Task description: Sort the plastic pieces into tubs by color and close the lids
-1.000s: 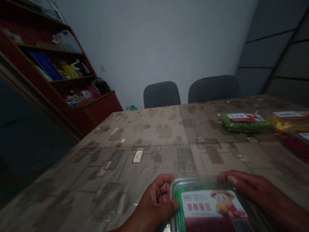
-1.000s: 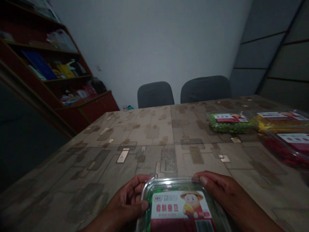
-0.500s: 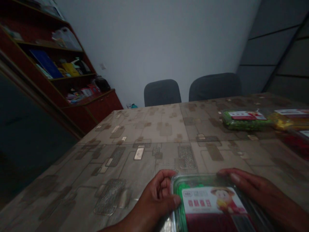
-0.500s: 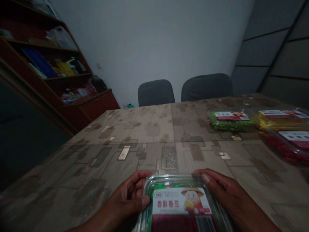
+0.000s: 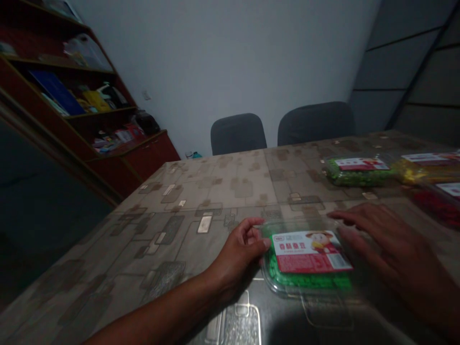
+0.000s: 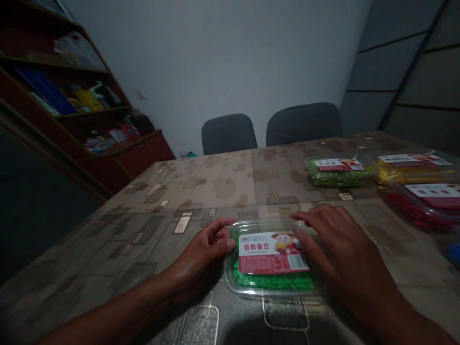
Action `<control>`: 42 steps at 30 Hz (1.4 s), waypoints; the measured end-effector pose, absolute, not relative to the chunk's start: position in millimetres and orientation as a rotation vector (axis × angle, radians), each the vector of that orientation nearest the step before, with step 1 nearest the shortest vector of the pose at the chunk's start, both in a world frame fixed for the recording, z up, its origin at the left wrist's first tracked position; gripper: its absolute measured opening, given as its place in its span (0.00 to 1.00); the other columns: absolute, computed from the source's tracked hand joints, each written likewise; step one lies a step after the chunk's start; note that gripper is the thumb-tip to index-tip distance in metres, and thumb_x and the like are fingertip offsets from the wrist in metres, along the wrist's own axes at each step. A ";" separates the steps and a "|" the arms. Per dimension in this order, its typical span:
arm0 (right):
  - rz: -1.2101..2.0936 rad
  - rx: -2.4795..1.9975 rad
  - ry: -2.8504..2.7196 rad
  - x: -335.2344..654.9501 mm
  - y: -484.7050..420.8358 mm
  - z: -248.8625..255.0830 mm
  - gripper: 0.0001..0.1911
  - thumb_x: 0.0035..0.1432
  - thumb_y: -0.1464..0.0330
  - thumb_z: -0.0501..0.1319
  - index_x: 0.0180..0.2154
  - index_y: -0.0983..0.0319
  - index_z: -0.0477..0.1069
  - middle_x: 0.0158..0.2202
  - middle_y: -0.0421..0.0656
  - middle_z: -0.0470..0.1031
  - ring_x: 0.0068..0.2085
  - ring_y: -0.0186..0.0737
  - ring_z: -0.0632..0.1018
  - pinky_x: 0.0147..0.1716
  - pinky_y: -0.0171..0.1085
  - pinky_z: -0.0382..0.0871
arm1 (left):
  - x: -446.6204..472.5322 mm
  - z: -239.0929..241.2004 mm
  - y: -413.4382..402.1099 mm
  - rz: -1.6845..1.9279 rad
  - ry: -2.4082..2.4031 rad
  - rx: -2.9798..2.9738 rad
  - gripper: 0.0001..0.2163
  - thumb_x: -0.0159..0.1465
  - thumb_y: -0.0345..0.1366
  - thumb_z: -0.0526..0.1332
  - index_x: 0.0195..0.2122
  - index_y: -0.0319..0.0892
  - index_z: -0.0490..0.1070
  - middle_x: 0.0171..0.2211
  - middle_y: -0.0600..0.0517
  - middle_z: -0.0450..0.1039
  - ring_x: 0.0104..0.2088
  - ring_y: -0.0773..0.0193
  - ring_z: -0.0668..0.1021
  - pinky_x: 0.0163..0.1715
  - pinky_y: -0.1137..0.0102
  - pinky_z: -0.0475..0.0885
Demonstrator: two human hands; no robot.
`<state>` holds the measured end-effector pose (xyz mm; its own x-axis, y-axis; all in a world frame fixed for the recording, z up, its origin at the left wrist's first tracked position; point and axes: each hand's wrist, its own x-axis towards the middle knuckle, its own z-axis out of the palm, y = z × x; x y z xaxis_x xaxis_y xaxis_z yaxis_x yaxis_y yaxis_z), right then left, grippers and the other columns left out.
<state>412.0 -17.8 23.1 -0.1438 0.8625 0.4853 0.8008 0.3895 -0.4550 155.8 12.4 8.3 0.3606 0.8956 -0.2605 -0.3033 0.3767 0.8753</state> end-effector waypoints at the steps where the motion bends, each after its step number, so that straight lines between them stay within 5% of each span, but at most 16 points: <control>1: -0.001 -1.286 -2.127 405.7 -23.6 22.3 0.14 0.59 0.61 0.59 0.44 0.57 0.77 0.39 0.47 0.78 0.41 0.50 0.76 0.40 0.46 0.68 | 155.3 7.7 11.6 0.902 0.850 0.849 0.22 0.54 0.30 0.70 0.47 0.40 0.65 0.33 0.53 0.70 0.31 0.64 0.76 0.32 0.70 0.70; 3: -0.123 -1.056 -2.409 389.5 -34.6 17.3 0.10 0.53 0.65 0.64 0.40 0.55 0.77 0.33 0.43 0.77 0.33 0.45 0.75 0.31 0.40 0.66 | 154.3 7.1 9.1 0.917 0.835 0.877 0.21 0.57 0.32 0.69 0.49 0.39 0.64 0.32 0.53 0.69 0.30 0.66 0.76 0.31 0.71 0.70; 7: -0.209 -1.056 -2.354 362.1 -47.4 1.7 0.07 0.54 0.75 0.62 0.33 0.57 0.74 0.28 0.39 0.74 0.29 0.39 0.72 0.33 0.39 0.61 | 148.5 7.7 -0.1 0.905 0.851 0.890 0.19 0.65 0.40 0.63 0.53 0.38 0.62 0.31 0.52 0.68 0.27 0.67 0.74 0.23 0.74 0.71; 12: -0.135 -0.980 -2.235 358.3 -49.7 -7.1 0.08 0.60 0.76 0.57 0.34 0.57 0.71 0.25 0.36 0.70 0.27 0.35 0.66 0.30 0.36 0.55 | 140.5 3.6 -11.3 0.906 0.814 0.889 0.18 0.66 0.37 0.61 0.54 0.38 0.61 0.30 0.54 0.67 0.25 0.68 0.75 0.24 0.71 0.77; 18: -0.129 -1.036 -2.293 359.0 -59.0 -5.7 0.12 0.65 0.73 0.51 0.34 0.55 0.70 0.25 0.36 0.70 0.27 0.36 0.69 0.29 0.35 0.58 | 142.7 -8.0 -18.6 0.952 0.742 0.884 0.30 0.55 0.31 0.71 0.56 0.44 0.59 0.32 0.56 0.67 0.23 0.70 0.75 0.22 0.71 0.77; 24: -0.265 -0.907 -2.293 359.7 -49.5 -0.4 0.08 0.63 0.75 0.56 0.34 0.58 0.72 0.26 0.38 0.71 0.28 0.37 0.69 0.33 0.37 0.61 | 146.1 -6.8 -20.3 0.946 0.714 0.944 0.29 0.62 0.35 0.65 0.61 0.56 0.56 0.32 0.58 0.64 0.20 0.72 0.73 0.22 0.70 0.75; 28: -0.283 -0.905 -2.326 362.0 -42.4 0.7 0.11 0.61 0.77 0.55 0.35 0.58 0.73 0.25 0.38 0.70 0.27 0.36 0.69 0.32 0.36 0.61 | 138.8 2.3 -19.9 0.870 0.884 1.408 0.13 0.65 0.42 0.60 0.49 0.48 0.71 0.40 0.50 0.66 0.38 0.59 0.76 0.40 0.60 0.74; 32: -0.236 -0.900 -2.308 362.9 -43.8 -2.6 0.12 0.61 0.79 0.55 0.34 0.59 0.74 0.25 0.39 0.72 0.27 0.35 0.69 0.33 0.37 0.63 | 130.0 7.6 -16.1 0.724 1.020 2.044 0.35 0.51 0.49 0.71 0.60 0.52 0.61 0.63 0.43 0.52 0.61 0.38 0.61 0.57 0.45 0.60; 36: -0.237 -0.884 -2.285 362.3 -44.6 -2.6 0.11 0.62 0.78 0.55 0.33 0.61 0.74 0.27 0.40 0.73 0.28 0.35 0.70 0.35 0.36 0.65 | 134.0 2.0 -0.1 0.658 0.978 2.286 0.50 0.45 0.46 0.75 0.66 0.52 0.48 0.71 0.41 0.27 0.68 0.37 0.46 0.61 0.45 0.55; 39: -0.256 -0.873 -2.280 361.8 -44.1 -1.2 0.11 0.61 0.78 0.56 0.32 0.60 0.73 0.27 0.39 0.73 0.28 0.34 0.69 0.32 0.35 0.64 | 141.1 -4.9 15.3 0.780 0.858 2.326 0.54 0.43 0.45 0.77 0.66 0.50 0.44 0.71 0.39 0.30 0.68 0.40 0.47 0.63 0.46 0.55; 42: -0.246 -0.872 -2.255 362.0 -43.9 -0.1 0.10 0.60 0.79 0.57 0.31 0.61 0.72 0.26 0.39 0.71 0.28 0.35 0.69 0.32 0.35 0.63 | 146.4 -11.7 22.8 0.885 0.849 2.229 0.55 0.42 0.39 0.77 0.66 0.50 0.43 0.69 0.39 0.46 0.66 0.41 0.57 0.62 0.47 0.58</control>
<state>362.0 -43.9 -0.1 -0.5311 0.5191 0.6697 0.6512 0.7558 -0.0694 146.4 22.8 -11.7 0.5755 0.7301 0.3685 0.3386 -0.6229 0.7053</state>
